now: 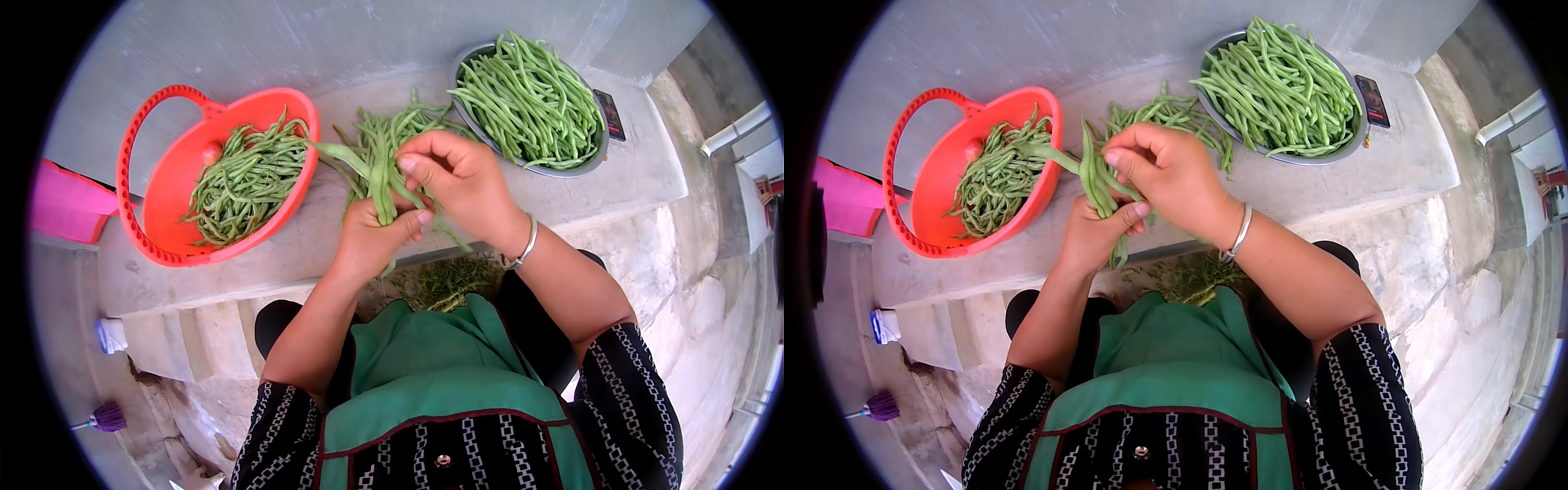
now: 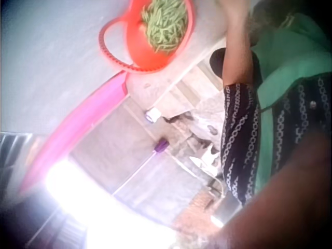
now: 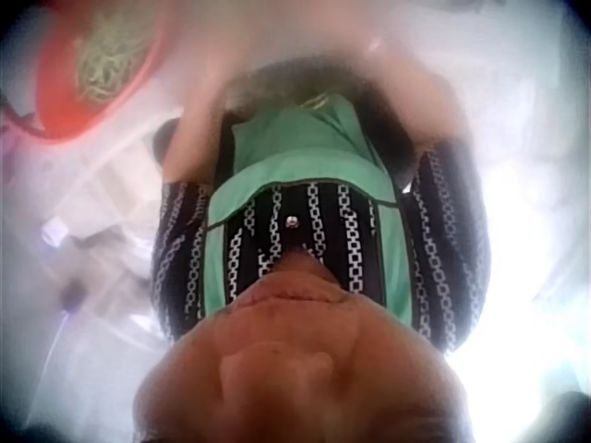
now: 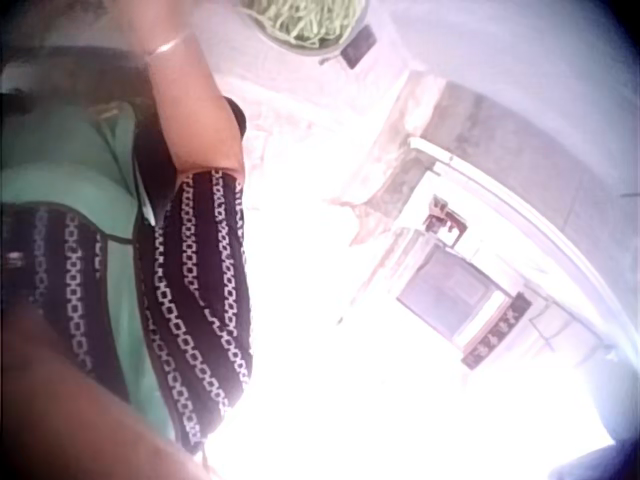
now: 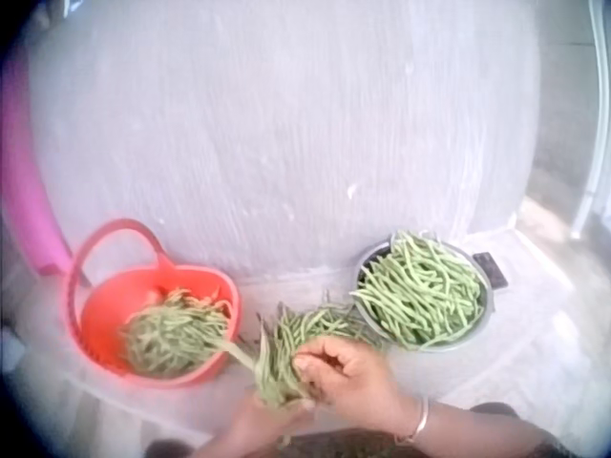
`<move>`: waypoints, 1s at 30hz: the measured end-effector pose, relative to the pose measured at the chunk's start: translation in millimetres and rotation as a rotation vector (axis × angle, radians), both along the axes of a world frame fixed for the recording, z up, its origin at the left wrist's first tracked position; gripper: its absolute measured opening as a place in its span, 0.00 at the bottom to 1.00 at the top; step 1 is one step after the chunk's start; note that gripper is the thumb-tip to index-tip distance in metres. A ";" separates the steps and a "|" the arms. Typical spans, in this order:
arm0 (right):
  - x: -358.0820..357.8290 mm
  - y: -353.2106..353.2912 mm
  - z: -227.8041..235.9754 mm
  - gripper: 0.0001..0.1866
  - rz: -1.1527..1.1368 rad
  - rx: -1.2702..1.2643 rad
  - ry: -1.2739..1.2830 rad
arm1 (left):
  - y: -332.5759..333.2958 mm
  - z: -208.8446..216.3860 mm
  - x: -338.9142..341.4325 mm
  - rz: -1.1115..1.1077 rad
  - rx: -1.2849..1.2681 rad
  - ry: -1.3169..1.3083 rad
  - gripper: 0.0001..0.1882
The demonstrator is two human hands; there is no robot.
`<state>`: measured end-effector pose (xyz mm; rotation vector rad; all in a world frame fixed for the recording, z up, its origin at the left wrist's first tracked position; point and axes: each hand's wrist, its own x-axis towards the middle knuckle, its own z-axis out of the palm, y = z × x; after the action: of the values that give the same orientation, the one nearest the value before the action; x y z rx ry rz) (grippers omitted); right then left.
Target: The person sits and trims the ends off green beans by hand, placing the trimmed beans into a red basket and the discarded ends onto the floor. They repeatedly pick up beans from a pile on the floor and a metal bowl, snap off the tips, and sort the pieces.
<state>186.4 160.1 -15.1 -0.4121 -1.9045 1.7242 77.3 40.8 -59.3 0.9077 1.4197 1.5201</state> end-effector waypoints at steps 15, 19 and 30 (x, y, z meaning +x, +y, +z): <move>23.1 33.1 -5.9 0.07 0.080 0.562 -0.219 | -14.4 28.2 -85.0 0.438 0.423 -0.321 0.10; 14.4 27.2 -20.4 0.10 0.115 0.543 -0.267 | -14.9 26.7 -85.3 0.444 0.433 -0.338 0.10; 11.9 36.7 -27.2 0.08 -0.076 0.263 -0.291 | -16.5 32.2 -74.5 0.517 0.477 -0.137 0.11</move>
<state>198.3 196.8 -42.2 -0.6520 -2.2536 1.3999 2.7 24.4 -27.1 0.7116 1.2678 2.3317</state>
